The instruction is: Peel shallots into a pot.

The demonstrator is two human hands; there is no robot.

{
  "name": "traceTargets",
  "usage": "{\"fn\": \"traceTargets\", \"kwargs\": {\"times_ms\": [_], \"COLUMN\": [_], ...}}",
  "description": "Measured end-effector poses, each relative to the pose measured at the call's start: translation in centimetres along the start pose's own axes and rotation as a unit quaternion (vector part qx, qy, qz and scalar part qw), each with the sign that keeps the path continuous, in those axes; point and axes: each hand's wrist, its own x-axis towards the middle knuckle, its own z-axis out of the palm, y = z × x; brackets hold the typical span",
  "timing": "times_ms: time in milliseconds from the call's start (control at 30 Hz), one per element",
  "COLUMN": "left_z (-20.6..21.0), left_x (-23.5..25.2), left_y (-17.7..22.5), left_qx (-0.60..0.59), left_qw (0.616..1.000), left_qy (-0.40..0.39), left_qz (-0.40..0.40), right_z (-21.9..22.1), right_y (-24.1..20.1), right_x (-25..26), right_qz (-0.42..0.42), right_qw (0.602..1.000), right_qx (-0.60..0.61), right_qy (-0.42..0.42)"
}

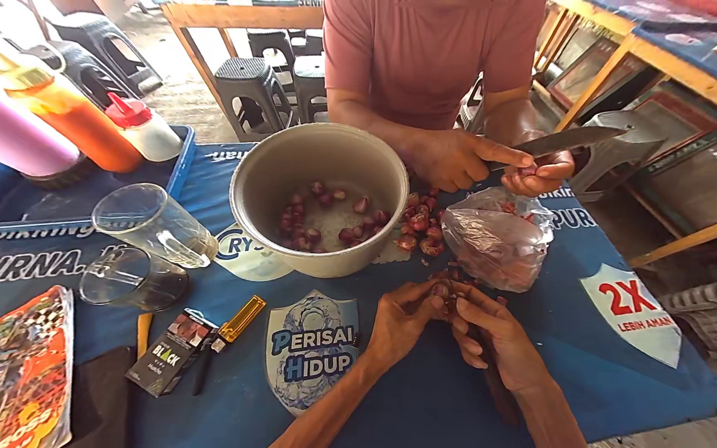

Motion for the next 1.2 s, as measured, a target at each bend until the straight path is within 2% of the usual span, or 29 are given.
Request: {"fn": "traceTargets", "kwargs": {"times_ms": [133,300,867,1200], "left_z": [-0.1,-0.1,0.3,0.4], "left_x": [0.2,0.1,-0.2,-0.2], "left_y": [0.1,0.1,-0.2,-0.2], "left_qx": [-0.020,-0.017,0.060,0.068], "left_qw": [1.000,1.000,0.997,0.997], "left_qy": [-0.001,0.000,0.042,0.018], "left_qz": [-0.007,-0.016,0.023,0.023], "right_z": [-0.5,-0.9,0.6,1.4], "right_y": [-0.1,0.0,1.0,0.8], "right_x": [-0.4,-0.7,-0.6,-0.2], "right_qz": [-0.015,-0.021,0.037,-0.004], "right_qw": [0.997,0.992,0.999,0.998], "right_qx": [-0.056,-0.097,0.020,0.006], "right_qy": [-0.060,-0.072,0.017,0.063]}}
